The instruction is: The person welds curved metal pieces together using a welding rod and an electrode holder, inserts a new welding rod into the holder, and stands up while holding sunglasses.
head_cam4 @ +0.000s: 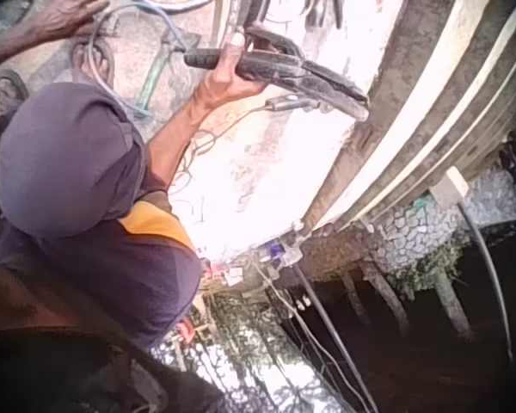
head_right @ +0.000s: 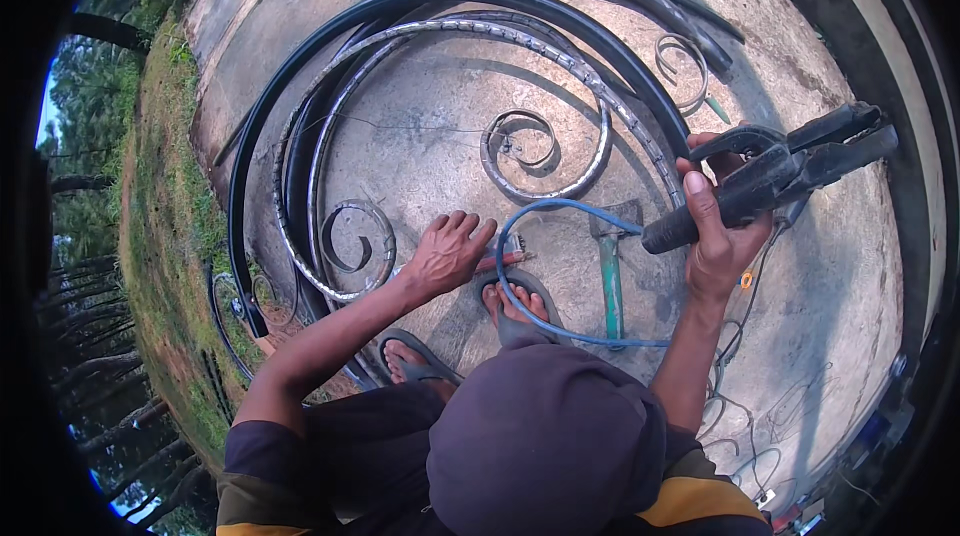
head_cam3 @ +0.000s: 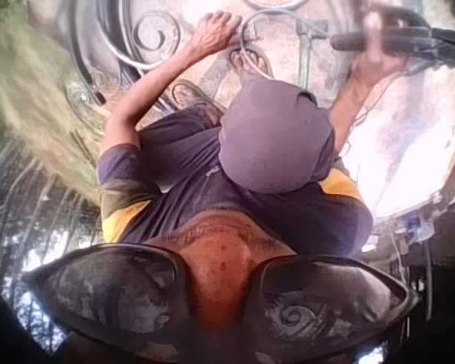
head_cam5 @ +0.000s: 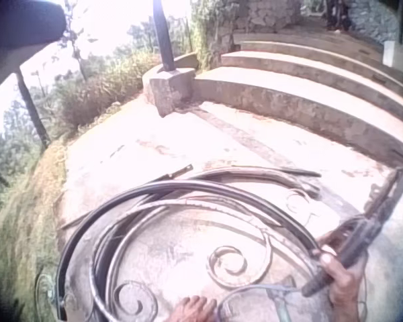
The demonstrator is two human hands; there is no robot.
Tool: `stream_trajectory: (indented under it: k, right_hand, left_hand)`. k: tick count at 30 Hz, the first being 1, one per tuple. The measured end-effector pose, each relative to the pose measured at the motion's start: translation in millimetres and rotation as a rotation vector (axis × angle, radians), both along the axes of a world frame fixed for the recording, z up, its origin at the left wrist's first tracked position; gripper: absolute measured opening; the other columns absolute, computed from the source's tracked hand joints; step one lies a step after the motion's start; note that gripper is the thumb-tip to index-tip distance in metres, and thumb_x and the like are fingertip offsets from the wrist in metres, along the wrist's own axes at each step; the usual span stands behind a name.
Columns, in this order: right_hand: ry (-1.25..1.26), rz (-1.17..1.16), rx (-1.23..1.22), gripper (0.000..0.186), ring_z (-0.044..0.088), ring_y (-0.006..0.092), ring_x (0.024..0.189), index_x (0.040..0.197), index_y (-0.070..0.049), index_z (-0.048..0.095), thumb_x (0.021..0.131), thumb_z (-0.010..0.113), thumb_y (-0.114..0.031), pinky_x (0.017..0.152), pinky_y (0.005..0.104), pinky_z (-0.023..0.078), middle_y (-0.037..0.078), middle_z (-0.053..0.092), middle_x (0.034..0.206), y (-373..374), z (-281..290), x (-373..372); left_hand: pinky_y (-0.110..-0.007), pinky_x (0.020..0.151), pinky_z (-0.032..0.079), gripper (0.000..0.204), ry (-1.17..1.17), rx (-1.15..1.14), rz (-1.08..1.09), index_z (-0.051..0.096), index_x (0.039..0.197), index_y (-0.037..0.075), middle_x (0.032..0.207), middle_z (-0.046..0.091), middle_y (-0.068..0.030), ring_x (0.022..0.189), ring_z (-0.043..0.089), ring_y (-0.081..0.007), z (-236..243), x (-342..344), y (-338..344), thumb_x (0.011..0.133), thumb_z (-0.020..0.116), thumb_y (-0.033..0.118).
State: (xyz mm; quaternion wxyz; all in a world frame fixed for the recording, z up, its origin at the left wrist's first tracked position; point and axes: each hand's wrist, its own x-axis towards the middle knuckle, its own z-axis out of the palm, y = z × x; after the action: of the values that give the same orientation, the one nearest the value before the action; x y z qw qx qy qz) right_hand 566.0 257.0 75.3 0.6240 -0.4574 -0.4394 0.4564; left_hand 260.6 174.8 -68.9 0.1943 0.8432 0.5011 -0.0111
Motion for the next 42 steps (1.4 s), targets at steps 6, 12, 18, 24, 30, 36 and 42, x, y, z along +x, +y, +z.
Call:
stream_trajectory:
  k: [6, 12, 18, 24, 30, 36, 42]
  right_hand:
    - [-0.85, -0.075, -0.02, 0.052, 0.06, 0.0165, 0.09, 0.125, -0.003, 0.061, 0.078, 0.08, -0.01, 0.081, 0.031, 0.049, 0.007, 0.06, 0.102, -9.8, 10.7, 8.6]
    - [-0.813, -0.185, -0.057, 0.045, 0.064, 0.0192, 0.087, 0.117, 0.0, 0.06, 0.075, 0.074, 0.0, 0.079, 0.0335, 0.051, 0.01, 0.063, 0.1, -20.8, 13.3, 16.9]
    - [-1.291, -0.168, -0.132, 0.057, 0.062, 0.0431, 0.101, 0.123, -0.002, 0.055, 0.068, 0.071, 0.001, 0.089, 0.0477, 0.049, 0.021, 0.061, 0.105, -30.4, 16.8, 12.1]
    - [-1.384, -0.079, -0.187, 0.068, 0.059, 0.0413, 0.108, 0.13, -0.002, 0.051, 0.066, 0.075, -0.004, 0.093, 0.0483, 0.048, 0.02, 0.059, 0.111, -39.0, -10.7, 8.2]
    - [-1.427, -0.05, -0.265, 0.073, 0.059, 0.0397, 0.112, 0.134, -0.002, 0.051, 0.066, 0.077, -0.005, 0.098, 0.0477, 0.047, 0.019, 0.058, 0.116, -39.9, -18.1, 5.6]
    - [-1.379, 0.128, -0.329, 0.072, 0.058, 0.0402, 0.114, 0.135, -0.002, 0.05, 0.069, 0.078, -0.009, 0.098, 0.0475, 0.047, 0.02, 0.058, 0.118, -63.7, -47.5, -11.3]
    - [-1.406, 0.188, -0.337, 0.074, 0.058, 0.0404, 0.117, 0.136, -0.001, 0.049, 0.069, 0.079, -0.011, 0.103, 0.0455, 0.046, 0.022, 0.058, 0.123, -71.0, -60.4, -6.4]
  left_hand:
    - [-0.049, 0.085, 0.048, 0.079, -0.044, -0.041, 0.093, 0.039, 0.147, 0.015, 0.114, 0.056, -0.0145, 0.106, 0.059, -0.0335, -24.3, 13.1, -41.9, 0.079, 0.075, 0.033]
    - [-0.046, 0.085, 0.045, 0.07, -0.059, -0.096, 0.083, 0.038, 0.151, 0.02, 0.11, 0.054, -0.0149, 0.101, 0.057, -0.0322, -35.3, 15.6, -23.7, 0.086, 0.064, 0.019]
    - [-0.044, 0.082, 0.041, 0.061, 0.082, 0.073, 0.117, 0.047, 0.143, 0.018, 0.106, 0.053, -0.0155, 0.097, 0.057, -0.0316, -29.1, 11.0, -12.6, 0.084, 0.062, 0.018]
    - [-0.041, 0.078, 0.041, 0.013, 0.254, 0.258, -0.015, 0.066, 0.087, 0.006, 0.102, 0.054, -0.0137, 0.096, 0.055, -0.0286, -29.8, 30.6, 5.6, 0.079, 0.061, 0.015]
    - [-0.035, 0.065, 0.04, 0.014, 0.466, 0.242, 0.058, 0.07, 0.076, 0.009, 0.084, 0.055, -0.0066, 0.081, 0.055, -0.0217, -35.2, 47.8, -4.9, 0.082, 0.061, 0.018]
    - [-0.04, 0.07, 0.051, 0.014, 0.3, 0.136, 0.151, 0.066, 0.084, 0.005, 0.097, 0.055, -0.0113, 0.087, 0.061, -0.0266, -45.9, 32.4, -15.2, 0.079, 0.063, 0.017]
    - [-0.045, 0.075, 0.052, 0.014, 0.124, 0.201, 0.141, 0.064, 0.085, 0.004, 0.097, 0.056, -0.0125, 0.091, 0.063, -0.0308, -39.5, 27.0, -4.6, 0.08, 0.062, 0.016]
